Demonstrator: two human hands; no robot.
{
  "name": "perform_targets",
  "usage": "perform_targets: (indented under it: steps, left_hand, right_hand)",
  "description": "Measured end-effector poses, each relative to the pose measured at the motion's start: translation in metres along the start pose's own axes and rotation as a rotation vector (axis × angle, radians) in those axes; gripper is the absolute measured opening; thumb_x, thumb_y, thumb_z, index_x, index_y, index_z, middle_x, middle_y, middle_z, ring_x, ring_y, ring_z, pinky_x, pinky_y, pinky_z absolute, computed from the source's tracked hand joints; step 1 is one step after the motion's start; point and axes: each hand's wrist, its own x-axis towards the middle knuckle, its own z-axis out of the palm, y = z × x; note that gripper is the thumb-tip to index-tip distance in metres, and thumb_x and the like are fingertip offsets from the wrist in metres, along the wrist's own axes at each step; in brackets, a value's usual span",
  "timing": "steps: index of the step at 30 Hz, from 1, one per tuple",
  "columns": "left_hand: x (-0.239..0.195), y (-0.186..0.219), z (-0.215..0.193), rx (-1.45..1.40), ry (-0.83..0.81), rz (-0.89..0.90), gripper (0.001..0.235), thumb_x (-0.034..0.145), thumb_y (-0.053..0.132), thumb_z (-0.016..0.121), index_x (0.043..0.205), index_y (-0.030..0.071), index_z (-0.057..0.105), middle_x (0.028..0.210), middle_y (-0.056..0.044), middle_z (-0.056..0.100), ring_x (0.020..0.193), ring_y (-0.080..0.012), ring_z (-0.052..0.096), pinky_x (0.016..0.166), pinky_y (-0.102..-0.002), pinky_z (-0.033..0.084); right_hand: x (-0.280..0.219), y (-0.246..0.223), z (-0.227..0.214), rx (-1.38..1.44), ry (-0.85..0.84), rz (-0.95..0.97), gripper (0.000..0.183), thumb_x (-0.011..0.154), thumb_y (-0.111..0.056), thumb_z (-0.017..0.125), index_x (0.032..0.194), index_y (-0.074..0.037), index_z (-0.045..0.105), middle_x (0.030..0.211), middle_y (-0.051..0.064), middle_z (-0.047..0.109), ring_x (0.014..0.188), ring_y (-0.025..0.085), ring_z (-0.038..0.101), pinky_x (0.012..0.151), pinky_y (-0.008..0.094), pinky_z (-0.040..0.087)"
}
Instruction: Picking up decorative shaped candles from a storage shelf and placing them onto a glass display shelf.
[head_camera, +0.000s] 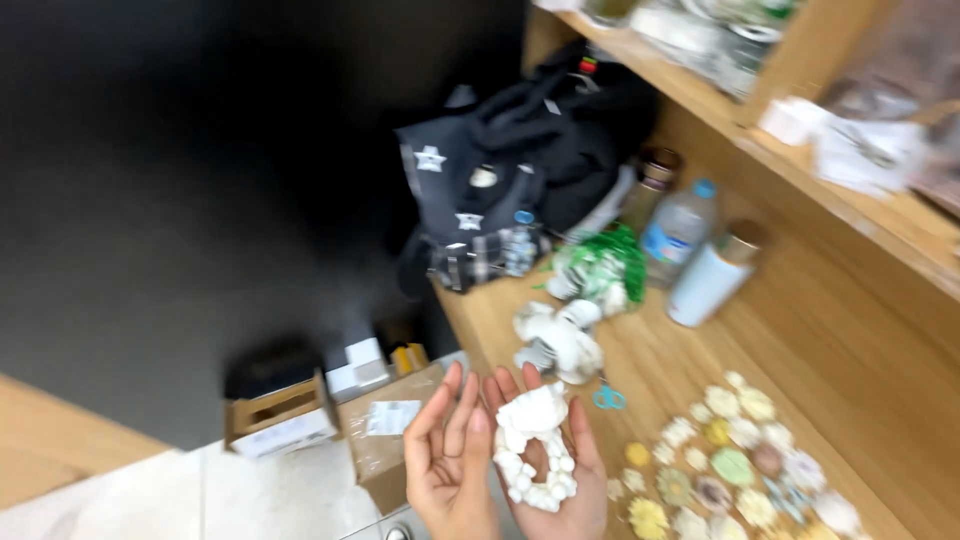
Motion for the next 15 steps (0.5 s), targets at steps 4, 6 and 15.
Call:
perform_targets:
  steps: [4,6,15]
  left_hand:
    - [0.013,0.023,-0.048,-0.057,0.071,0.056,0.036,0.101,0.004,0.049,0.135,-0.007,0.054,0.144,-0.031,0.059,0.136,-0.0392,0.058,0.115,-0.048,0.046]
    - [0.022,0.033,-0.077,0.002,0.035,0.144,0.039,0.104,0.013,0.047,0.135,-0.009,0.057,0.143,-0.032,0.060,0.138,-0.0406,0.058,0.118,-0.051,0.042]
    - [0.057,0.105,-0.184,0.431,0.020,0.384,0.071,0.107,0.049,0.039,0.140,-0.011,0.059,0.146,-0.031,0.063,0.146,-0.0395,0.054,0.129,-0.052,0.025]
  right_hand:
    - [0.012,0.034,-0.005,-0.041,0.024,0.111,0.060,0.106,-0.042,0.036,0.152,-0.003,0.040,0.156,0.023,0.042,0.149,0.036,0.032,0.123,0.051,0.027]
    - [0.022,0.055,-0.002,-0.045,0.031,0.174,0.061,0.106,-0.041,0.036,0.151,-0.001,0.041,0.155,0.024,0.042,0.147,0.037,0.034,0.122,0.052,0.028]
    - [0.052,0.188,-0.016,-0.178,0.302,0.434,0.060,0.103,-0.043,0.036,0.145,-0.002,0.048,0.151,0.023,0.052,0.143,0.038,0.045,0.117,0.054,0.033]
